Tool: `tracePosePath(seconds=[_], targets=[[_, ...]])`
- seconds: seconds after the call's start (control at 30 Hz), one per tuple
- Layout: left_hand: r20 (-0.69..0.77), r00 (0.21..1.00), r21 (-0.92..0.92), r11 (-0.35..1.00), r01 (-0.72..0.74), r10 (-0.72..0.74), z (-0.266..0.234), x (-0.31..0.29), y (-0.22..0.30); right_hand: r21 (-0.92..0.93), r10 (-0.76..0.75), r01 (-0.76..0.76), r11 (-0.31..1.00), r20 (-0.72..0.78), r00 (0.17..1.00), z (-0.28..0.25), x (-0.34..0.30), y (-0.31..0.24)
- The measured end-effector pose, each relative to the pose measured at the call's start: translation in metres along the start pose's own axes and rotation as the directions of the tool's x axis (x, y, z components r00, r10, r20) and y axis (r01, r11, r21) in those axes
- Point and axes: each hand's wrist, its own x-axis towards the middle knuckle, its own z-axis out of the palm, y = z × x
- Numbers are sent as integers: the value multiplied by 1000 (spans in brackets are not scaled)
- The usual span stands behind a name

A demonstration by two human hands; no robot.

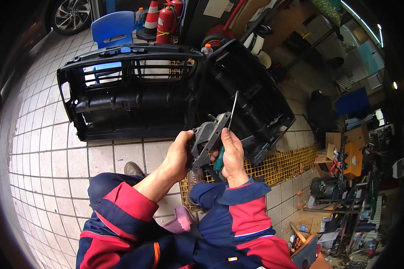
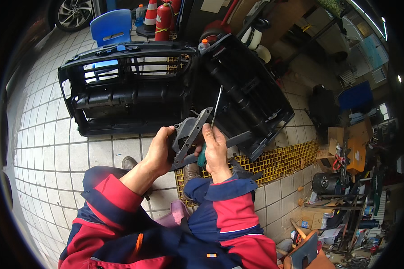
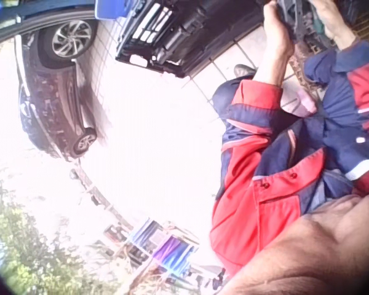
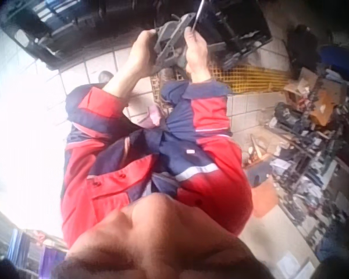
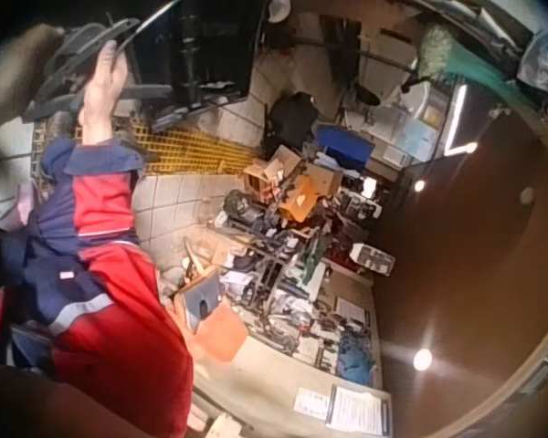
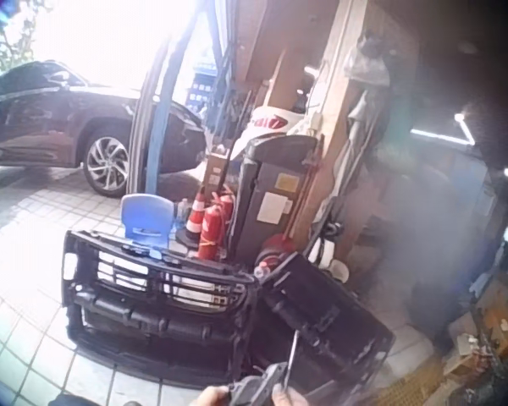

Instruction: The person disassembles a car door lock mechanism using a screwdriver. They remove the cover, extract the internal latch assembly, and separate components while seated on the floor in a workshop.

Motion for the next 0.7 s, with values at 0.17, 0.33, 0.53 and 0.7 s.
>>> tracePosePath(seconds=[0.17, 0.33, 0.53, 0.7], targets=[[-5, 992, -188, 975, 122, -125, -4, 6, 0, -182, -181, 165, 969, -73, 981, 2, -6, -6], [9, 985, -221, 960, 173, -175, -17, 16, -6, -666, -575, 546, 508, 209, 791, -2, -12, -18], [25, 996, -9, 996, 86, -85, -21, 23, -11, -682, -495, 444, 581, 137, 858, -1, -12, -8], [23, 997, 22, 997, -73, 72, -19, 21, -18, -728, -542, 473, 495, 167, 824, -1, -6, 0]])
